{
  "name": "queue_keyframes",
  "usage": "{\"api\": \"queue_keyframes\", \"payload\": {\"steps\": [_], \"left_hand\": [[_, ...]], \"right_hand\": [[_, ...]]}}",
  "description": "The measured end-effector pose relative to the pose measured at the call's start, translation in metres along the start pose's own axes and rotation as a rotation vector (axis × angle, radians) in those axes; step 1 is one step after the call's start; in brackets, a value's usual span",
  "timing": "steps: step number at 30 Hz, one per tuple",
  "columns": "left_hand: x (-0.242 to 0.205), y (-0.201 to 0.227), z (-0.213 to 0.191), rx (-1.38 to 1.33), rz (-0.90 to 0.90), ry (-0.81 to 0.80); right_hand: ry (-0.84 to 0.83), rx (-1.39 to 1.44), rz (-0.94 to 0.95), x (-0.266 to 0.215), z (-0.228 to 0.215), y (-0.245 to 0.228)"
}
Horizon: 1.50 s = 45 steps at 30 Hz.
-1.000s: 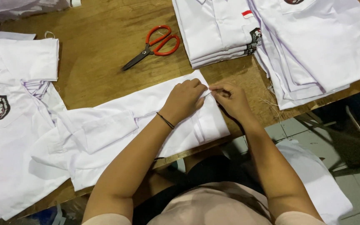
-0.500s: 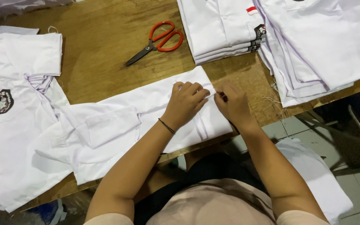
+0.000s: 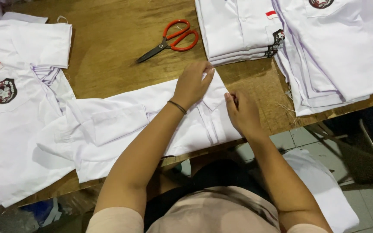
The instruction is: The person folds a white short-sleeved shirt on a wooden table. They smooth the fabric, fold the sleeves inward, fold the bottom up, and then fold the shirt in half to create a neat rectangular shape.
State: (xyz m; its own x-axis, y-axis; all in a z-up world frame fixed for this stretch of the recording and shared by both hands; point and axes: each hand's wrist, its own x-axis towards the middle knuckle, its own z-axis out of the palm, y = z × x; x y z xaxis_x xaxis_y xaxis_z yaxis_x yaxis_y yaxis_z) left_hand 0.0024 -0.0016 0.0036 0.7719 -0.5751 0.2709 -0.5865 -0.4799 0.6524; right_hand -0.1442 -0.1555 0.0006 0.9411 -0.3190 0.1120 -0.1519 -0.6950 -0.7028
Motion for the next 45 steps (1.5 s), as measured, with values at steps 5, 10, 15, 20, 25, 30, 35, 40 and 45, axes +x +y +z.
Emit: {"api": "queue_keyframes", "payload": {"steps": [5, 10, 15, 20, 25, 30, 35, 40, 45], "left_hand": [[0.022, 0.016, -0.006, 0.140, -0.282, -0.210], [0.028, 0.013, 0.003, 0.102, -0.264, -0.193], [0.028, 0.015, 0.001, 0.085, -0.245, -0.125], [0.026, 0.002, 0.013, 0.123, 0.015, -0.035], [0.020, -0.023, 0.017, 0.454, 0.231, 0.161], [0.003, 0.006, 0.012, 0.512, 0.427, 0.226], [-0.029, 0.041, 0.012, 0.273, 0.433, 0.017], [-0.059, 0.035, 0.006, 0.185, 0.291, -0.049], [-0.073, 0.029, 0.002, 0.017, 0.225, -0.025]], "right_hand": [[0.040, -0.055, 0.000, 0.000, 0.015, 0.009], [0.039, -0.070, -0.021, -0.002, 0.017, 0.014], [0.045, -0.117, -0.077, -0.001, 0.024, 0.022], [0.055, -0.194, -0.145, -0.002, 0.028, 0.027], [0.023, -0.037, -0.076, -0.014, 0.021, 0.032], [-0.054, 0.016, 0.053, -0.018, -0.002, -0.002], [-0.154, 0.340, 0.074, -0.004, -0.010, 0.013], [-0.179, 0.607, 0.176, -0.003, 0.008, 0.044], [-0.153, 0.571, 0.182, -0.005, 0.014, 0.032]]}}
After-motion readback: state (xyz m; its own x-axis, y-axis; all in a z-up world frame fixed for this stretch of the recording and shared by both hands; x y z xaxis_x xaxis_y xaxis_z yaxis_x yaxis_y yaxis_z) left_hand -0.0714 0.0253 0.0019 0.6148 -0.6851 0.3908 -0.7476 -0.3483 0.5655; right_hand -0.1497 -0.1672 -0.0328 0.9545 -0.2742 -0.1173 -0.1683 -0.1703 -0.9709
